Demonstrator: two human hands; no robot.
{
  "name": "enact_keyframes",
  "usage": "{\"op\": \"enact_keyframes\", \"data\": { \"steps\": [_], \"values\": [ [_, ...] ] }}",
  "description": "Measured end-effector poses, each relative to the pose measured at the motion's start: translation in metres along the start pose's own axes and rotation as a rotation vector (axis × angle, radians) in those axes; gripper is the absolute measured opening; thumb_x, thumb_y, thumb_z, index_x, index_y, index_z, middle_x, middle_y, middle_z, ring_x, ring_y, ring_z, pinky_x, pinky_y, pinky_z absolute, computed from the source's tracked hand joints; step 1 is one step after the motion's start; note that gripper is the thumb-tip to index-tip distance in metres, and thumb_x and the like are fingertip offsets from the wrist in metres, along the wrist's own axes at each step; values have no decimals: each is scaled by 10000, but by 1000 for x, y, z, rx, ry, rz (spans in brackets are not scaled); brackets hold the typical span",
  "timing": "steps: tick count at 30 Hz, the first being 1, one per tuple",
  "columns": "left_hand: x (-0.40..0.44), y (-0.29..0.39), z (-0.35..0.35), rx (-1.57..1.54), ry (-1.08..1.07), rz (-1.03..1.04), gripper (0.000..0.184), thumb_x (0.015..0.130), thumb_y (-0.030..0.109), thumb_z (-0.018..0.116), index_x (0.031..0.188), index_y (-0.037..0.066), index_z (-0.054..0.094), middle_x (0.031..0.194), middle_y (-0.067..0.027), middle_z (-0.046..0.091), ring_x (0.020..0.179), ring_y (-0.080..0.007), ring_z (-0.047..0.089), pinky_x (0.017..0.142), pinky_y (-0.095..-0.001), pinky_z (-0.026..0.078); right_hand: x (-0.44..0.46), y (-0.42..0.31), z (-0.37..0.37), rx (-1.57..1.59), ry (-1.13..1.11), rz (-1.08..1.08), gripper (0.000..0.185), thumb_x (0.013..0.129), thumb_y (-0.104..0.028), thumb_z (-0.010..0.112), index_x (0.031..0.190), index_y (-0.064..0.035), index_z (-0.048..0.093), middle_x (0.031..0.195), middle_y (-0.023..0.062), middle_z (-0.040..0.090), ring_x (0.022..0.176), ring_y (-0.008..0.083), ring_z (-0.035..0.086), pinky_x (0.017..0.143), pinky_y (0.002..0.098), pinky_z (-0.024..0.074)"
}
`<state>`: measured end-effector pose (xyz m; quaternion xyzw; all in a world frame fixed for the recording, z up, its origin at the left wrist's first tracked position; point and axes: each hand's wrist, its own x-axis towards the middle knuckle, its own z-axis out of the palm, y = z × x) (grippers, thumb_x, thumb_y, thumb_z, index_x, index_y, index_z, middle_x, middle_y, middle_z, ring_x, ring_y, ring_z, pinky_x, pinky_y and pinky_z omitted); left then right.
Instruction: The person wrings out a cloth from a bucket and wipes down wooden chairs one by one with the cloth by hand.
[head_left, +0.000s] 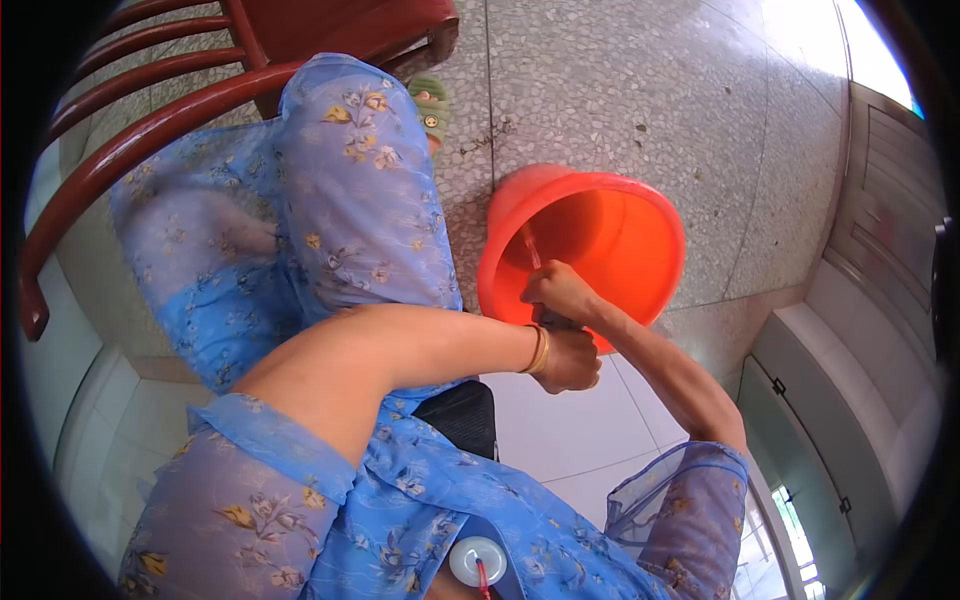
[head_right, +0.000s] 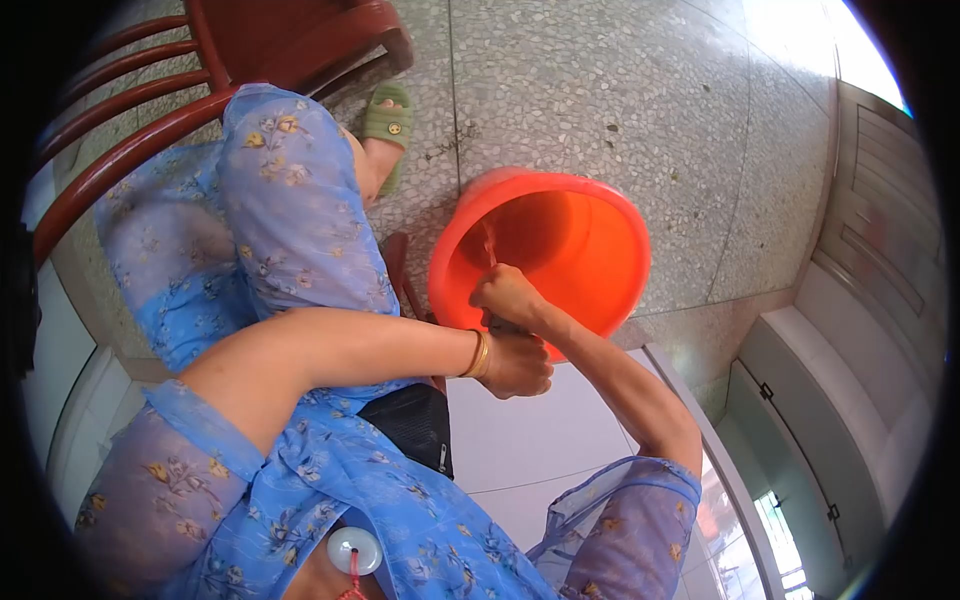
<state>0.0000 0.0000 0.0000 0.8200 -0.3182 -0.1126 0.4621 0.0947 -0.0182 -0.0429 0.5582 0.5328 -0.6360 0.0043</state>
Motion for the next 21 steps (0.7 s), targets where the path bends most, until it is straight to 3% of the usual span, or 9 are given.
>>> {"op": "enact_keyframes", "data": {
  "steps": [2, 5, 9, 11, 13, 16, 19, 20, 21],
  "values": [
    [-2, 1, -6, 10, -63, -51, 68, 703, 71, 627, 759, 32, 628, 738, -129, 654, 723, -316, 655, 652, -464, 509, 0, -9, 1, 440, 116, 302, 196, 748, -165, 634, 699, 17, 685, 688, 167, 678, 683, 254, 714, 648, 365, 573],
    [-12, -7, -11, 11, -145, -104, 60, 702, 71, 622, 749, 33, 629, 719, -121, 652, 728, -309, 656, 645, -451, 506, 30, 19, 21, 151, 80, 171, 236, 761, -175, 587, 687, 33, 669, 685, 165, 677, 682, 260, 713, 645, 385, 563],
    [-12, -16, -13, 42, -191, -110, 61, 698, 74, 624, 754, 54, 638, 727, -107, 659, 739, -308, 658, 656, -460, 507, 34, 5, 12, -24, 149, 282, 253, 768, -196, 585, 690, 31, 665, 694, 162, 682, 694, 260, 716, 652, 392, 561],
    [-18, -12, -22, 82, -180, -101, 79, 699, 80, 615, 772, 78, 647, 749, -93, 672, 757, -310, 663, 671, -475, 507, 37, 27, 18, 101, 358, 233, 255, 774, -222, 603, 711, 16, 673, 706, 177, 680, 679, 277, 706, 632, 386, 553],
    [-13, -19, -2, 219, -138, -48, 71, 693, 99, 615, 759, 94, 638, 755, -75, 662, 739, -290, 654, 677, -459, 500, 9, 11, -8, 392, 435, 243, 243, 844, -219, 618, 720, -15, 657, 664, 121, 649, 601, 188, 641, 585, 339, 519],
    [-28, -18, 3, 262, 435, 162, 113, 689, 167, 640, 760, 105, 578, 802, -72, 579, 849, -230, 596, 756, -388, 457, -30, 21, 2, 1009, 591, 346, 238, 947, -261, 589, 856, -47, 639, 765, 20, 629, 657, 96, 581, 592, 302, 501],
    [-45, -12, -28, 54, 773, -28, 170, 751, 207, 643, 851, 70, 629, 931, -106, 615, 963, -295, 602, 812, -416, 482, -77, 18, 19, 1406, 617, 296, 291, 998, -327, 520, 1006, -50, 607, 905, 32, 643, 799, 142, 630, 708, 319, 534],
    [-46, -14, -33, 115, 761, -11, 170, 751, 207, 643, 851, 70, 629, 931, -106, 615, 963, -295, 602, 812, -416, 482, -89, 17, 29, 1528, 675, 243, 317, 1008, -347, 500, 1033, -48, 604, 930, 43, 649, 841, 162, 642, 755, 331, 542],
    [-46, -23, -35, -46, 989, -173, 161, 815, 190, 622, 902, 54, 631, 888, -116, 624, 850, -285, 610, 751, -404, 488, -108, 33, 38, 1669, 565, 84, 376, 1016, -379, 465, 1133, -42, 583, 1050, 93, 652, 968, 212, 654, 868, 365, 541]
  ]
}}
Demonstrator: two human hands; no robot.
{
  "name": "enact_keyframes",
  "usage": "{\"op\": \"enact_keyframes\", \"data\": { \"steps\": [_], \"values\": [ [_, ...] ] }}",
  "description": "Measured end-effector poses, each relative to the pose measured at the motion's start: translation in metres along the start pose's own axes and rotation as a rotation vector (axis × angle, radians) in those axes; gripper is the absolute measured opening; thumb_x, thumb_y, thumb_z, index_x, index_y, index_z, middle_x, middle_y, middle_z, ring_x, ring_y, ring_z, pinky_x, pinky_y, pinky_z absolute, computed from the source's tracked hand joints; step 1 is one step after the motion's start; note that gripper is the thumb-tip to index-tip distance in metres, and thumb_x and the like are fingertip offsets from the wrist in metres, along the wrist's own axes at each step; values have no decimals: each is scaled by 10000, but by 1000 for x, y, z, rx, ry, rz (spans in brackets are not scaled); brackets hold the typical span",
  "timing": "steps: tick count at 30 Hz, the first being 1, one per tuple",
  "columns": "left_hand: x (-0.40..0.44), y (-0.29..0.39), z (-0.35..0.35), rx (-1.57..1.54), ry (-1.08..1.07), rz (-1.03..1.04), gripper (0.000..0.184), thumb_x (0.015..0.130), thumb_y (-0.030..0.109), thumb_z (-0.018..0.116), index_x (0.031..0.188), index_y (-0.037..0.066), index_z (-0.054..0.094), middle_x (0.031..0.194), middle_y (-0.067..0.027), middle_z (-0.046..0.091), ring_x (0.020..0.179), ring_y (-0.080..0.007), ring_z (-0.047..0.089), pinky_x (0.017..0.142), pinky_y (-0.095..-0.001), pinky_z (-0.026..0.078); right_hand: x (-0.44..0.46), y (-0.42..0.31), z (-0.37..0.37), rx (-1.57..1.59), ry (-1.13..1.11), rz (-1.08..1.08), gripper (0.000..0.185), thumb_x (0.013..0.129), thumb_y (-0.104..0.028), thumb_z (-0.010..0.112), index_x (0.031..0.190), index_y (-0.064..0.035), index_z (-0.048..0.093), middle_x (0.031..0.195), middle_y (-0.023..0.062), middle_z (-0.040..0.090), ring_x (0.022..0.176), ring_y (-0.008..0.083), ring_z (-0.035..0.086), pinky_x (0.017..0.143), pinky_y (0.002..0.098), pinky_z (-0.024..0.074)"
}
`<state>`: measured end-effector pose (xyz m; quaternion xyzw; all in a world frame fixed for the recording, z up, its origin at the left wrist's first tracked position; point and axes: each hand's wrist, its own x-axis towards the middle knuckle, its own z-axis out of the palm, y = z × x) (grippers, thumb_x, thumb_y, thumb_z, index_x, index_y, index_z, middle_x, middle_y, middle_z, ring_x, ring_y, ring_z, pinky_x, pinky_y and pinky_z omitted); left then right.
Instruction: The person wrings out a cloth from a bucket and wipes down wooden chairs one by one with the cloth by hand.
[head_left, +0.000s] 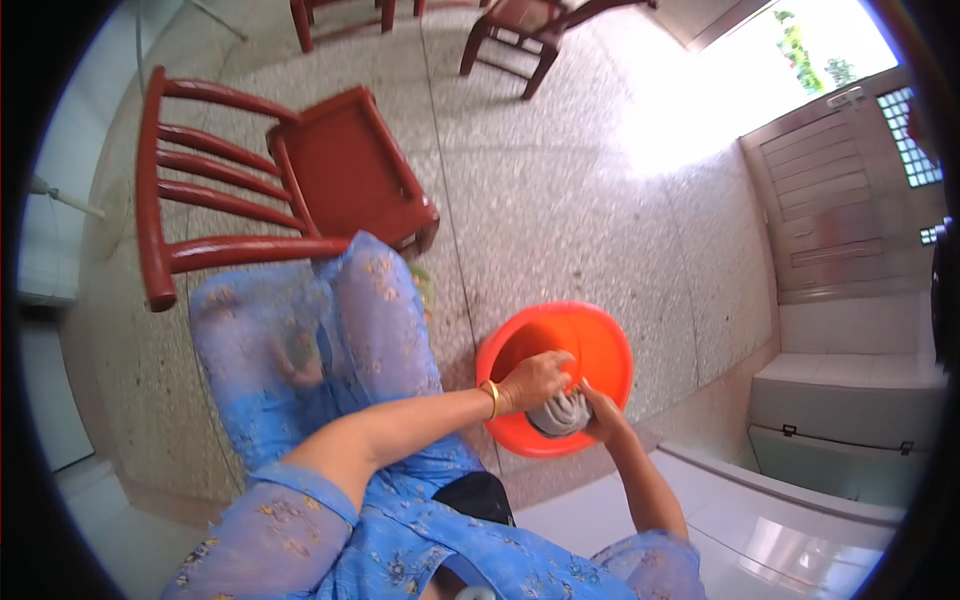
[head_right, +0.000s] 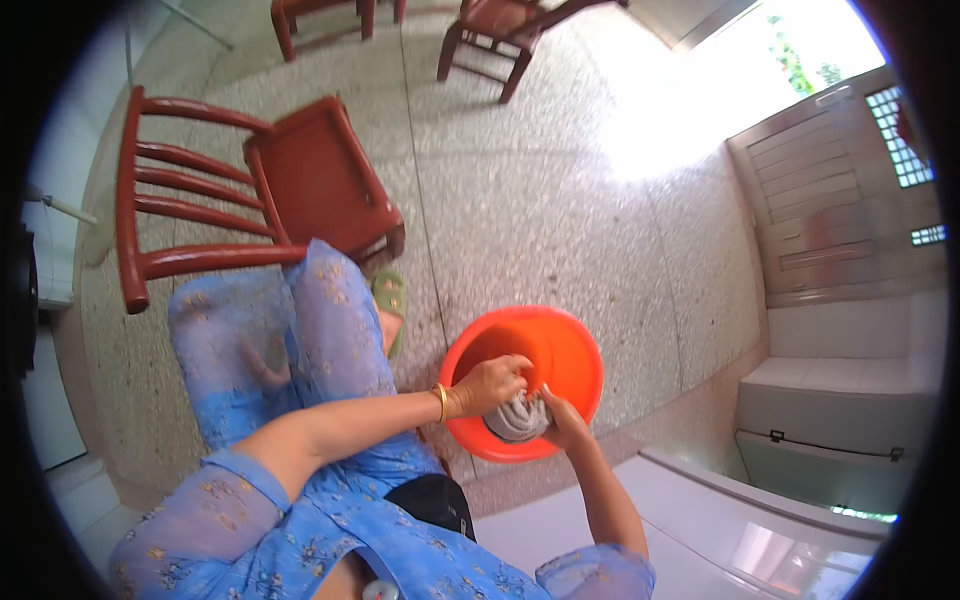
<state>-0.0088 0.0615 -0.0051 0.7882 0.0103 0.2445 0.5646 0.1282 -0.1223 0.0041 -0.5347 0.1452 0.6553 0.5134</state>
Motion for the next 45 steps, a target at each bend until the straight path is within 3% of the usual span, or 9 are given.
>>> {"op": "enact_keyframes", "data": {
  "steps": [4, 10, 17, 22, 26, 32, 39, 41, 45],
  "values": [
    [19, -14, -11, -147, 497, -671, 169, 918, 179, 583, 928, 17, 630, 810, -108, 657, 662, -170, 604, 599, -327, 477, -72, -11, 56, -5, -307, -247, 518, 1001, -434, 465, 1298, -11, 497, 1227, 155, 612, 1089, 307, 633, 845, 483, 574],
    [42, 17, -39, -689, 770, -698, 212, 950, 175, 569, 773, 58, 564, 674, 29, 476, 619, -68, 421, 568, -275, 375, -119, -8, 101, -234, -81, -497, 607, 859, -83, 688, 1392, -1, 411, 1262, 155, 585, 1109, 302, 620, 829, 473, 580],
    [50, 26, -56, -1085, 775, -711, 233, 957, 261, 584, 811, 89, 526, 716, 12, 465, 631, -102, 446, 584, -300, 404, -131, -3, 110, -713, 78, -924, 477, 806, 5, 670, 1268, 46, 558, 1124, 107, 664, 1067, 238, 639, 926, 376, 519],
    [32, 102, -80, -657, 168, -901, 257, 963, 272, 588, 1051, 30, 586, 963, -45, 600, 892, -132, 553, 779, -311, 471, -163, -54, 136, 100, 14, -1202, 200, 860, -65, 612, 1041, 16, 639, 944, 87, 686, 789, 186, 670, 737, 308, 543],
    [33, 109, -76, -560, 63, -588, 319, 940, 258, 620, 1155, 27, 580, 1055, -44, 625, 978, -134, 567, 835, -242, 446, -176, -85, 160, 72, 39, -1232, 199, 907, -131, 597, 1054, 1, 625, 945, 93, 679, 780, 185, 666, 719, 313, 546],
    [43, 189, -114, -573, -321, -351, 590, 991, 513, 433, 1334, 41, 524, 1302, -94, 562, 1237, -157, 465, 993, -375, 387, -187, -96, 228, -163, -190, -1129, 320, 976, -234, 552, 1188, 3, 579, 996, 79, 666, 809, 181, 661, 749, 305, 547],
    [73, 172, -148, -412, -109, -318, 335, 1022, 293, 492, 1055, 13, 673, 963, -23, 690, 866, -124, 639, 783, -276, 503, -159, -99, 227, -302, -41, -1188, 336, 981, -232, 568, 1218, 3, 606, 1027, 47, 678, 926, 125, 636, 853, 265, 509],
    [80, 176, -162, -152, 105, -59, 281, 998, 261, 528, 876, 45, 661, 751, 26, 597, 698, -53, 517, 592, -256, 429, -145, -103, 217, -255, -43, -1170, 351, 981, -224, 569, 1251, 0, 581, 1043, 39, 670, 939, 120, 629, 870, 266, 502],
    [98, 208, -197, -584, 229, -232, 229, 1010, 241, 515, 911, 87, 652, 824, 23, 619, 724, -58, 549, 661, -247, 460, -132, -101, 214, -66, -216, -1144, 496, 917, -168, 644, 1354, -12, 469, 1201, 63, 605, 1083, 155, 576, 940, 298, 465]
  ]
}}
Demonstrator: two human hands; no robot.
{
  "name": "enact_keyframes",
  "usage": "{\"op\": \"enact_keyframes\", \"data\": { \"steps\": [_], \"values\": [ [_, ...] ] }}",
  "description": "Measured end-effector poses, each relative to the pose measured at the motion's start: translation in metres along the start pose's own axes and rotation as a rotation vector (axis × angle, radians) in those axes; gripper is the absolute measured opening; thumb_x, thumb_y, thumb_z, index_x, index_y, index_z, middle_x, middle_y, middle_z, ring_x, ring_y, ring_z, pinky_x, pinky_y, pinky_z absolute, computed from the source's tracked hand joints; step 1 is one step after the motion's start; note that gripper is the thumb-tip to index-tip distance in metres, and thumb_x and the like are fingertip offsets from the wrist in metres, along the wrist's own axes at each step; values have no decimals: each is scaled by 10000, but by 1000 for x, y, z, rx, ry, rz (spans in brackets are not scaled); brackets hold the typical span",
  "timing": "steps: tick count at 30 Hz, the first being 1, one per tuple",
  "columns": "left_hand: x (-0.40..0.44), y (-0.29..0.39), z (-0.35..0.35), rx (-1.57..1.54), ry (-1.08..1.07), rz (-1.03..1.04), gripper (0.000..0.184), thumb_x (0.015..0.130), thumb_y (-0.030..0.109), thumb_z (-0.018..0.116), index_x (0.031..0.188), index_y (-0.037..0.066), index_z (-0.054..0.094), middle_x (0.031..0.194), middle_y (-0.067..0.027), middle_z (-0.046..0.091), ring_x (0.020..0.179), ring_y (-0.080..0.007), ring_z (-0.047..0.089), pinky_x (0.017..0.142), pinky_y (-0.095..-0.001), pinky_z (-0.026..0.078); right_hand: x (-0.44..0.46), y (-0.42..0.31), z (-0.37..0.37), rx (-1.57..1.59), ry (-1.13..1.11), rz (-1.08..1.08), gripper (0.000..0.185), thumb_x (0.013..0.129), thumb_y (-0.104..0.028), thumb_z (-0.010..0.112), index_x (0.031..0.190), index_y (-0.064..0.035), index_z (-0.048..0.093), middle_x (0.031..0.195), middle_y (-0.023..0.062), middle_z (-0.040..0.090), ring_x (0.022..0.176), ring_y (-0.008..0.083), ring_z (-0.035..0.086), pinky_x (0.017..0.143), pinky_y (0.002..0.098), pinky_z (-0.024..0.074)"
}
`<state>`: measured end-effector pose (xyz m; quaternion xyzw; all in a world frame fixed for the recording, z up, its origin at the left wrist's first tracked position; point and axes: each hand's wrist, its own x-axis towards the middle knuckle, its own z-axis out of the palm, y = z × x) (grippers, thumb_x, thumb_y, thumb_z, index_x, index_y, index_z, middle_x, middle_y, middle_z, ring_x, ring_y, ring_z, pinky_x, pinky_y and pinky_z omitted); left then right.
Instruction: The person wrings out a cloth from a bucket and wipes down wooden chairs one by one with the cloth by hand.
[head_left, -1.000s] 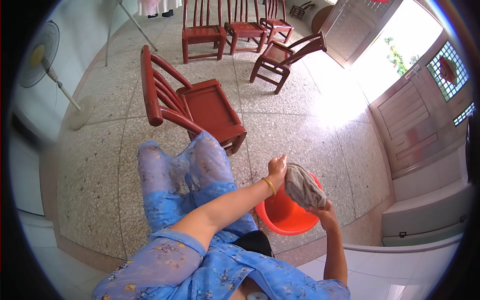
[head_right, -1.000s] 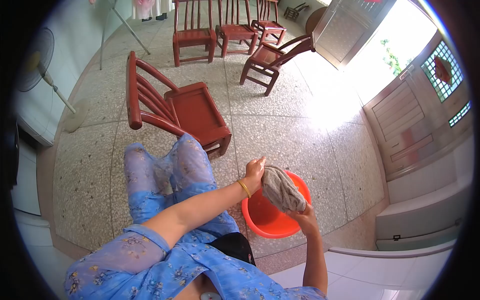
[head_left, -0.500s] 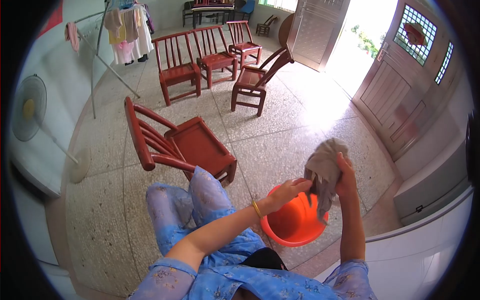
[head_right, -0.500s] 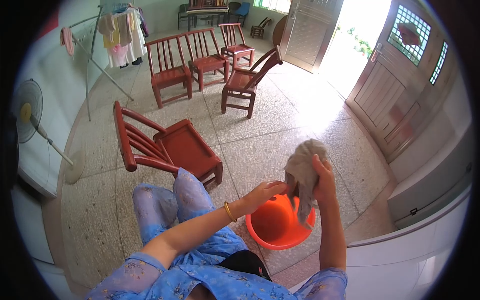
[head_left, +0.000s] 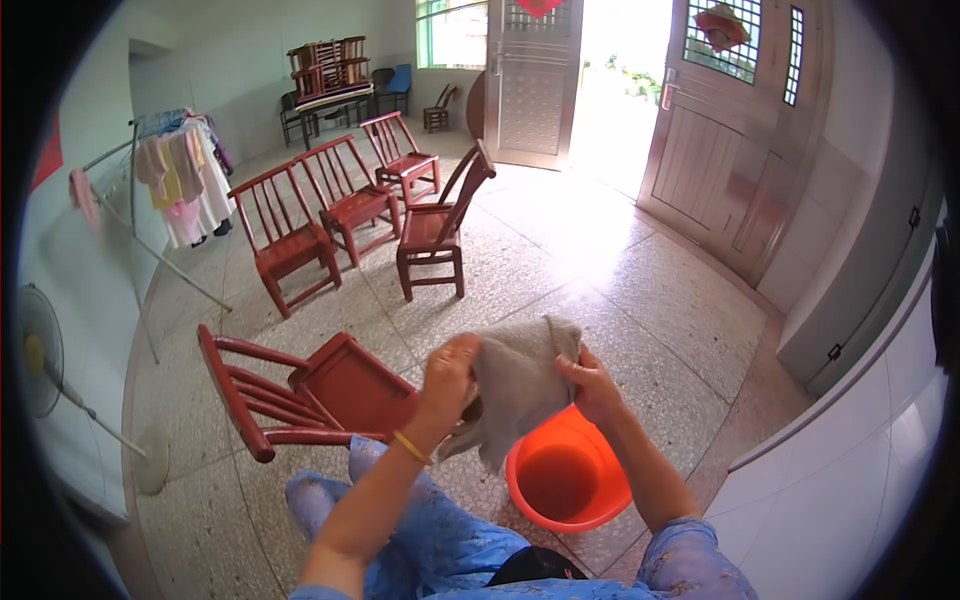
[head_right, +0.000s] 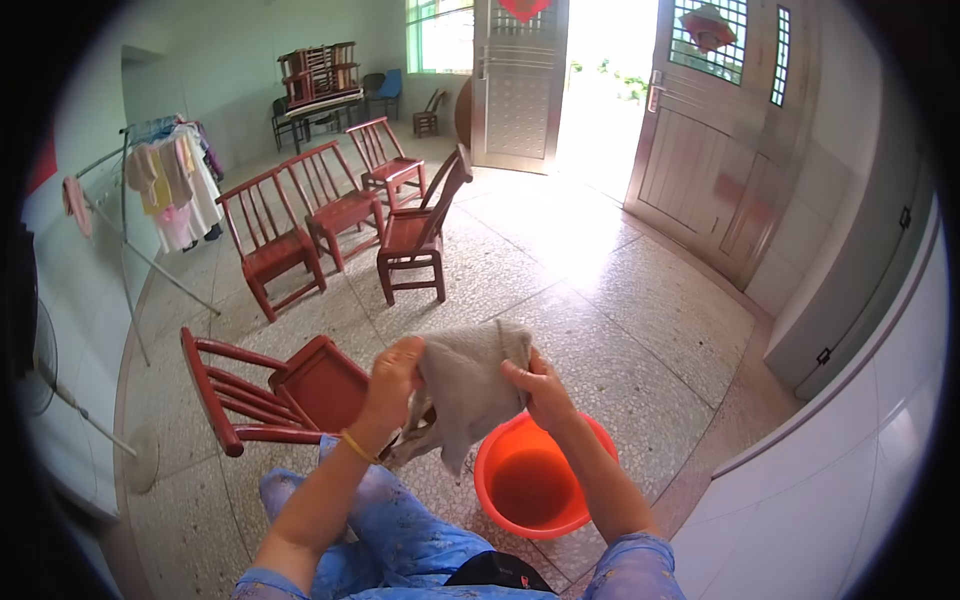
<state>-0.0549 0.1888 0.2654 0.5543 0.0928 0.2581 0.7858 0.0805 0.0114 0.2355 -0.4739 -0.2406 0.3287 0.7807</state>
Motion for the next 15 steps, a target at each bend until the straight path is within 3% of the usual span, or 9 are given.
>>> {"op": "enact_keyframes", "data": {
  "steps": [2, 7, 9, 11, 12, 13, 15],
  "values": [
    [9, 14, -10, -76, 1, -45, 218, 1012, 235, 504, 939, 82, 642, 879, 4, 643, 761, -88, 592, 713, -272, 490, 2, 5, 0, 77, -72, 55, 625, 826, -113, 710, 1378, -6, 437, 1273, 94, 566, 1182, 198, 530, 1010, 345, 415],
    [33, 21, -33, -24, 12, -8, 199, 1005, 230, 519, 987, 52, 605, 989, -44, 649, 860, -120, 610, 774, -290, 501, 8, 18, -11, 77, -93, 46, 679, 784, -97, 708, 1384, 14, 412, 1266, 113, 570, 1200, 212, 524, 1049, 373, 374],
    [37, 36, -35, -35, 11, -69, 227, 992, 253, 539, 1038, 37, 590, 1013, -51, 635, 902, -116, 609, 809, -290, 498, 9, 16, -27, 71, -73, -77, 685, 753, -76, 714, 1367, 24, 428, 1253, 112, 578, 1171, 215, 546, 1041, 374, 384],
    [38, 53, -37, 228, -95, -119, 289, 963, 289, 580, 1085, 26, 585, 1003, -38, 622, 911, -118, 604, 830, -294, 496, 6, 10, -46, 31, -102, -70, 725, 737, -71, 722, 1380, 23, 402, 1209, 108, 600, 1136, 215, 569, 1034, 376, 394],
    [35, 59, -35, 414, -127, -145, 433, 902, 343, 646, 1138, -10, 567, 1048, -93, 626, 934, -199, 640, 856, -325, 499, 2, 3, -50, -175, 2, -97, 661, 734, -82, 724, 1339, -7, 466, 1176, 114, 616, 1098, 229, 584, 1015, 377, 406],
    [35, 55, -39, 404, -90, -158, 433, 902, 343, 646, 1138, -10, 567, 1048, -93, 626, 934, -199, 640, 856, -325, 499, 0, -3, -53, -385, 95, -119, 601, 732, -94, 725, 1297, -37, 530, 1144, 121, 631, 1060, 243, 600, 997, 378, 417],
    [31, 37, -53, 1528, -369, 283, 433, 821, 313, 683, 1095, -7, 583, 1055, -163, 613, 914, -322, 653, 833, -394, 520, 5, -18, -62, -1147, 143, -202, 341, 720, -153, 748, 1048, -91, 676, 1148, 146, 626, 1007, 285, 601, 944, 405, 421]
  ]
}}
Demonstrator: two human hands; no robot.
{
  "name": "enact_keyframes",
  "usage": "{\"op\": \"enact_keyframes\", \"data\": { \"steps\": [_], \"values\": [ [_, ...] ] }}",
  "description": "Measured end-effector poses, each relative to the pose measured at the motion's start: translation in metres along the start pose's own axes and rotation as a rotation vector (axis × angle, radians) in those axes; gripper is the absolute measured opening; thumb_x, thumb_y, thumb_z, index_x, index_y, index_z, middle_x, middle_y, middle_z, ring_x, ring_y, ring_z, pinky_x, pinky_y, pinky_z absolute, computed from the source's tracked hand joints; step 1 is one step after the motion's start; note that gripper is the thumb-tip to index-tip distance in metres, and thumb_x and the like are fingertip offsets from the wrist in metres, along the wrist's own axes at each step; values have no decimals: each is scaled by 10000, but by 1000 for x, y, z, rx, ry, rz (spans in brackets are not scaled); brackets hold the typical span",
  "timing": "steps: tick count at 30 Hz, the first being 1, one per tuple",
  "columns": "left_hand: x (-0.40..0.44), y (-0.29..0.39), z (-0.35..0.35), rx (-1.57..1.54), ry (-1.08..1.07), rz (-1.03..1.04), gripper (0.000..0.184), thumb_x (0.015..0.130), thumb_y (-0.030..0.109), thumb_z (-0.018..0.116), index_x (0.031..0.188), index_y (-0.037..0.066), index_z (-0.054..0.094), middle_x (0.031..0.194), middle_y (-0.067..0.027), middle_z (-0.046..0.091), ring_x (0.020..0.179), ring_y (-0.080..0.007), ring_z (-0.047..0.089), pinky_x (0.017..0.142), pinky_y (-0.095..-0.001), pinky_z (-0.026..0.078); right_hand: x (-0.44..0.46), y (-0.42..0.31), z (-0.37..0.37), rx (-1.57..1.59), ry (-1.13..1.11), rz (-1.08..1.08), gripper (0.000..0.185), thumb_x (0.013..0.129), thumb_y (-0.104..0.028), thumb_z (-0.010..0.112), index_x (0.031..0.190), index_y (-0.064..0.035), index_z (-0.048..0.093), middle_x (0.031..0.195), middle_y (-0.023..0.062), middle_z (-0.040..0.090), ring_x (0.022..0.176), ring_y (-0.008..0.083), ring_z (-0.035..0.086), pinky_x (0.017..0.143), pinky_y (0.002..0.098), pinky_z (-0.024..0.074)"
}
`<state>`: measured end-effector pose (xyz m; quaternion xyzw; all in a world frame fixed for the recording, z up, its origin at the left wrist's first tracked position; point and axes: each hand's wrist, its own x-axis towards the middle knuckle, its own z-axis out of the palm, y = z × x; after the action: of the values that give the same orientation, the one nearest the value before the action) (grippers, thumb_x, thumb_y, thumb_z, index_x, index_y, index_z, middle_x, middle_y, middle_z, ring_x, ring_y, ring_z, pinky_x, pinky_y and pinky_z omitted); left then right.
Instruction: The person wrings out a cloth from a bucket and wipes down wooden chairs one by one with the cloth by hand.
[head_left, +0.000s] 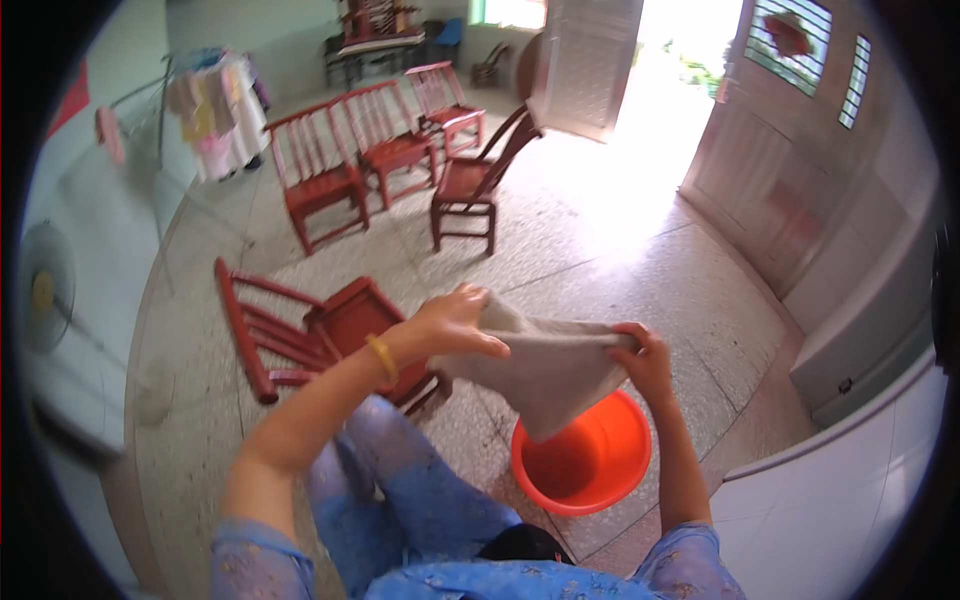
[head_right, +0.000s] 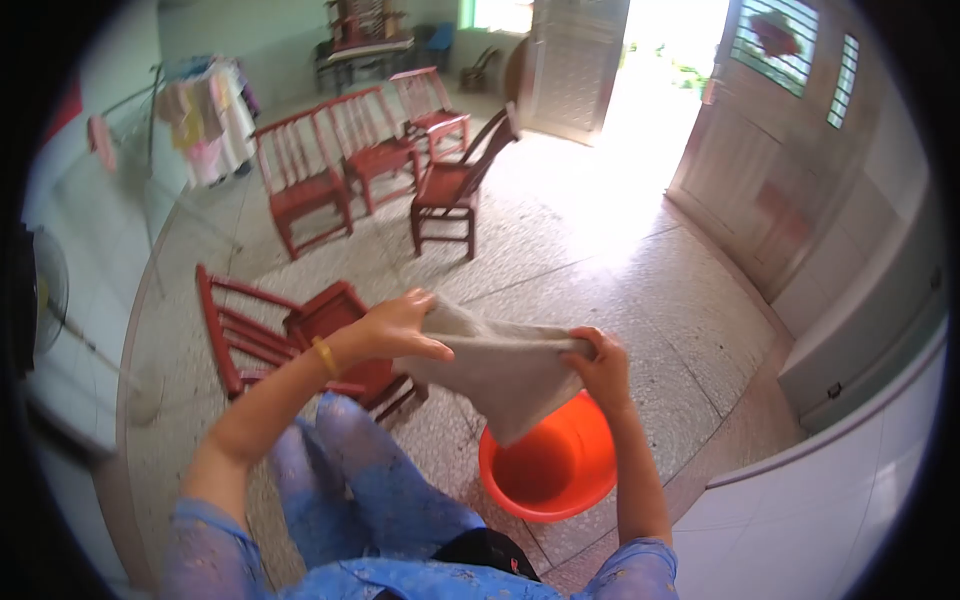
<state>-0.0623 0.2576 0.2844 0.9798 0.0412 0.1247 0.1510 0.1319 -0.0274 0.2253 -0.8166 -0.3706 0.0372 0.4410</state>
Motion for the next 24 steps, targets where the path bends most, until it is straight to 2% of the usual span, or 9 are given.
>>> {"op": "enact_keyframes", "data": {
  "steps": [4, 9, 11, 13, 14, 16, 18, 21, 24],
  "values": [
    [5, -40, 43, 305, -92, -123, 272, 712, 269, 669, 848, 34, 660, 953, -175, 584, 921, -354, 621, 758, -481, 534, 17, -35, 6, -593, 413, -510, 197, 698, -217, 777, 781, -83, 660, 905, 90, 662, 961, 282, 580, 865, 458, 393],
    [15, -84, 61, 158, 429, -408, 312, 787, 386, 667, 941, 116, 689, 939, -104, 624, 942, -307, 625, 717, -457, 513, 5, -142, 20, -163, 105, -218, 178, 765, -187, 763, 800, -44, 662, 819, 52, 648, 787, 161, 613, 741, 339, 453],
    [13, -84, 64, -1251, 653, -688, 477, 822, 543, 654, 1142, 189, 640, 1018, -66, 603, 1076, -232, 561, 856, -507, 447, -13, -174, 33, 297, -152, -57, 172, 835, -166, 744, 927, -34, 681, 819, 4, 624, 770, 58, 577, 674, 243, 472],
    [16, -104, 155, -1836, 576, -482, 721, 835, 699, 546, 1301, 149, 516, 1093, -12, 614, 1113, -207, 531, 919, -499, 452, -11, -154, 76, 754, -291, -230, 253, 948, -234, 627, 982, 15, 660, 842, 57, 643, 778, 106, 609, 705, 280, 506],
    [-6, -53, 140, -1653, 580, -131, 639, 844, 625, 567, 1274, 151, 575, 1152, -62, 615, 1219, -268, 498, 1016, -632, 316, -10, -127, 107, 1022, -391, 45, 301, 977, -275, 572, 899, 5, 649, 821, 58, 640, 765, 146, 620, 723, 309, 515],
    [-13, -10, 134, -1385, 440, -175, 615, 844, 601, 573, 1262, 150, 588, 1169, -72, 610, 1234, -276, 489, 1027, -636, 297, -9, -20, 179, 1426, -608, 543, 294, 996, -357, 499, 914, -97, 608, 876, 68, 626, 874, 202, 606, 830, 443, 491],
    [-2, 26, 139, -859, 124, -264, 568, 844, 554, 585, 1239, 147, 614, 1205, -92, 600, 1263, -292, 472, 1048, -643, 258, -19, -35, 211, 1331, -255, 1108, 174, 985, -233, 525, 1004, -76, 597, 888, 44, 580, 785, 185, 579, 723, 397, 518],
    [3, 53, 148, -54, -353, -369, 499, 843, 483, 603, 1203, 142, 652, 1257, -122, 584, 1306, -316, 445, 1080, -655, 201, -26, -53, 212, 1187, -320, 849, 153, 956, -209, 551, 1033, -85, 597, 917, 42, 583, 822, 183, 580, 738, 386, 516],
    [-25, 46, 146, -268, -109, -123, 443, 817, 422, 589, 1127, 128, 703, 1294, -200, 555, 1394, -408, 309, 1078, -678, 189, -10, -70, 208, 985, -360, 421, 179, 911, -173, 591, 1075, -99, 596, 959, 39, 587, 877, 180, 581, 759, 370, 512]
  ]
}}
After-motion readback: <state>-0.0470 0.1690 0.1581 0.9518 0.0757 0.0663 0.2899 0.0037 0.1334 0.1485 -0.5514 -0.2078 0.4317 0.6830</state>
